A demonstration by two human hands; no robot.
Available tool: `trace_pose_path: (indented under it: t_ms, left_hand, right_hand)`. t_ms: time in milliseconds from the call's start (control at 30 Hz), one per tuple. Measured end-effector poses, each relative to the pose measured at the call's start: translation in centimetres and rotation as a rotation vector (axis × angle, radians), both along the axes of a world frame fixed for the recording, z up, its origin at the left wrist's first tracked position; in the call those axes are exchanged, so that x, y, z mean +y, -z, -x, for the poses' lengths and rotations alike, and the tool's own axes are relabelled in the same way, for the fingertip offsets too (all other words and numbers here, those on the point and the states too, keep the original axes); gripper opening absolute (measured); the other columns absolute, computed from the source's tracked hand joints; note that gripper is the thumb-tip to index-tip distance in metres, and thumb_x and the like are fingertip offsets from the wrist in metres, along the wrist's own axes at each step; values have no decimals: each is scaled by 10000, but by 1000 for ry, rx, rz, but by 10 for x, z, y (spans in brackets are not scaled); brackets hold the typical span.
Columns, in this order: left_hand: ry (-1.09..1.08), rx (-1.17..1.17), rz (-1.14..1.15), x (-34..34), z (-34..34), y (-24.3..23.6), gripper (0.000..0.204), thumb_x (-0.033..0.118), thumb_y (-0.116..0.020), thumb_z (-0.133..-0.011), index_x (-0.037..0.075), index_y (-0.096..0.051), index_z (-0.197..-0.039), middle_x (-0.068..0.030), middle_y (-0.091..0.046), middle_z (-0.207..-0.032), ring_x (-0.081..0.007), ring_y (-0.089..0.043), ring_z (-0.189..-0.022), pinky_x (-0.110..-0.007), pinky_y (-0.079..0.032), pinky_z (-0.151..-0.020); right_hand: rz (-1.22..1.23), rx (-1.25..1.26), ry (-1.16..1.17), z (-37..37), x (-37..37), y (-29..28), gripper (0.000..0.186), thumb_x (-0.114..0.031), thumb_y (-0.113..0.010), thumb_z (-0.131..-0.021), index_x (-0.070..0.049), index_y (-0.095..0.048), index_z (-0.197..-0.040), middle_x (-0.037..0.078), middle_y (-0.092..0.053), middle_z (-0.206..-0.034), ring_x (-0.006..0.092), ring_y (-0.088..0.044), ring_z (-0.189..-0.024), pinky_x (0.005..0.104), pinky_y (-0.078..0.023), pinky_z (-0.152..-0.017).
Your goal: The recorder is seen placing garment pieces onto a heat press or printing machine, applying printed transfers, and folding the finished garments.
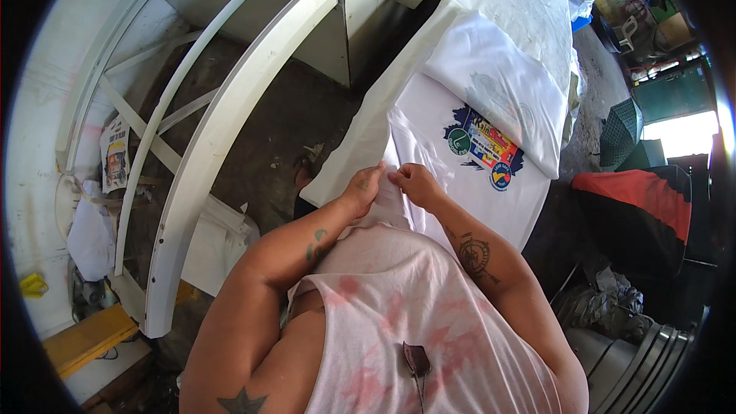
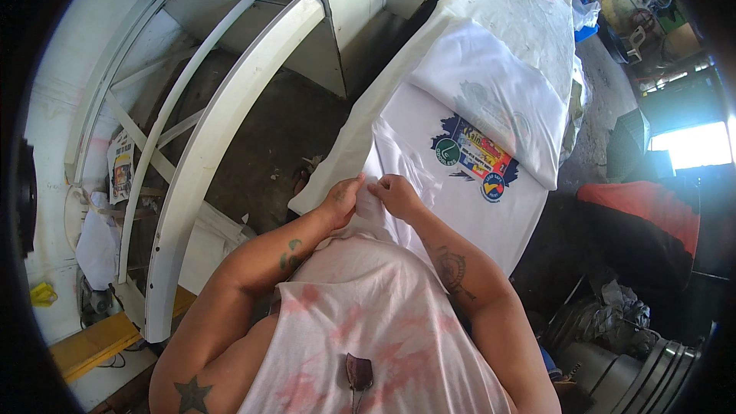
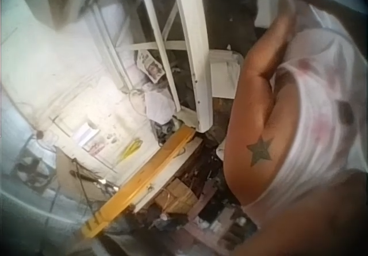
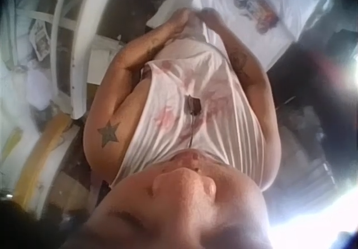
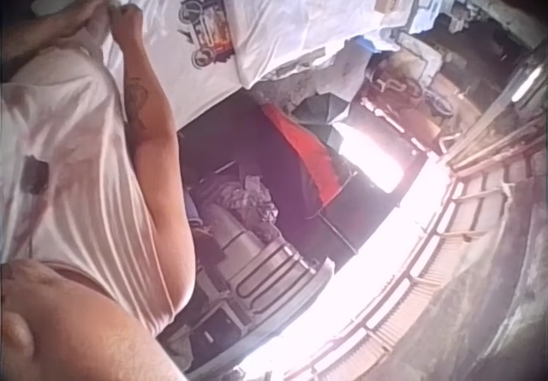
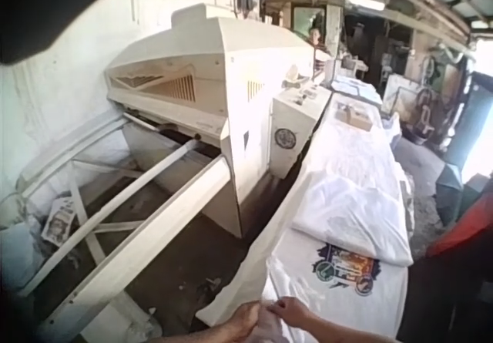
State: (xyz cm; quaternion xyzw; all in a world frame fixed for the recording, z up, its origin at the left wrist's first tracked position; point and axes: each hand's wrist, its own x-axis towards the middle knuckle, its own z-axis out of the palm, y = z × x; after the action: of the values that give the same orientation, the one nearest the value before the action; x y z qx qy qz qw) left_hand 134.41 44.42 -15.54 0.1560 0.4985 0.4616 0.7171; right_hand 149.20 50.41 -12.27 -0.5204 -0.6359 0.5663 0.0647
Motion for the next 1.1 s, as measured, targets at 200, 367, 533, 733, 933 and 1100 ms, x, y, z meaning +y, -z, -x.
trace_pose_path:
  t_ms: [200, 367, 533, 733, 933, 1100]
  left_hand:
    - [66, -48, 91, 4, 7, -1, 330, 282, -468, -930, -11, -587, -1020, -78, -617, -882, -169, -572, -758, -300, -464, -715]
    - [-54, 55, 75, 5, 3, -3, 266, 225, -494, -925, -4, -582, -1027, -79, -624, -891, -170, -587, -806, -309, -463, -752]
    - [1, 5, 96, 3, 5, 1, 252, 217, -490, -926, -2, -583, -1009, -79, -619, -884, -173, -581, -788, -314, -464, -741]
    - [13, -124, 91, 7, 8, 2, 245, 229, -508, -908, 7, -588, -972, -78, -609, -859, -163, -571, -757, -308, -463, -711]
    - [49, 81, 45, 4, 6, -1, 236, 219, -512, -907, 1, -593, -948, -66, -602, -832, -149, -565, -739, -295, -460, -701]
    - [60, 121, 39, 5, 5, 9, 249, 217, -504, -918, -12, -591, -965, -65, -609, -834, -142, -566, -747, -281, -455, -721]
  right_hand:
    - [236, 181, -87, -9, 13, 10, 227, -199, -490, -916, -22, -583, -808, 29, -566, -721, 96, -516, -664, 260, -437, -637]
    - [596, 481, 327, -19, 6, 19, 194, -197, -512, -901, -20, -580, -862, 67, -596, -812, 134, -551, -742, 284, -445, -677]
    - [-379, -183, 247, -13, 3, 6, 306, -294, -625, -813, 10, -597, -817, 127, -601, -729, 205, -567, -667, 333, -440, -613]
    - [75, 48, -19, -5, -3, 9, 290, -266, -564, -879, -8, -581, -748, 19, -550, -656, 96, -481, -615, 261, -407, -584]
    - [310, 254, 66, -17, 2, 20, 244, -246, -553, -879, -7, -574, -835, 32, -554, -726, 119, -527, -686, 271, -437, -649]
    - [-583, -177, 341, -19, 0, 15, 271, -262, -622, -823, 7, -598, -796, 127, -599, -722, 212, -542, -647, 328, -435, -648]
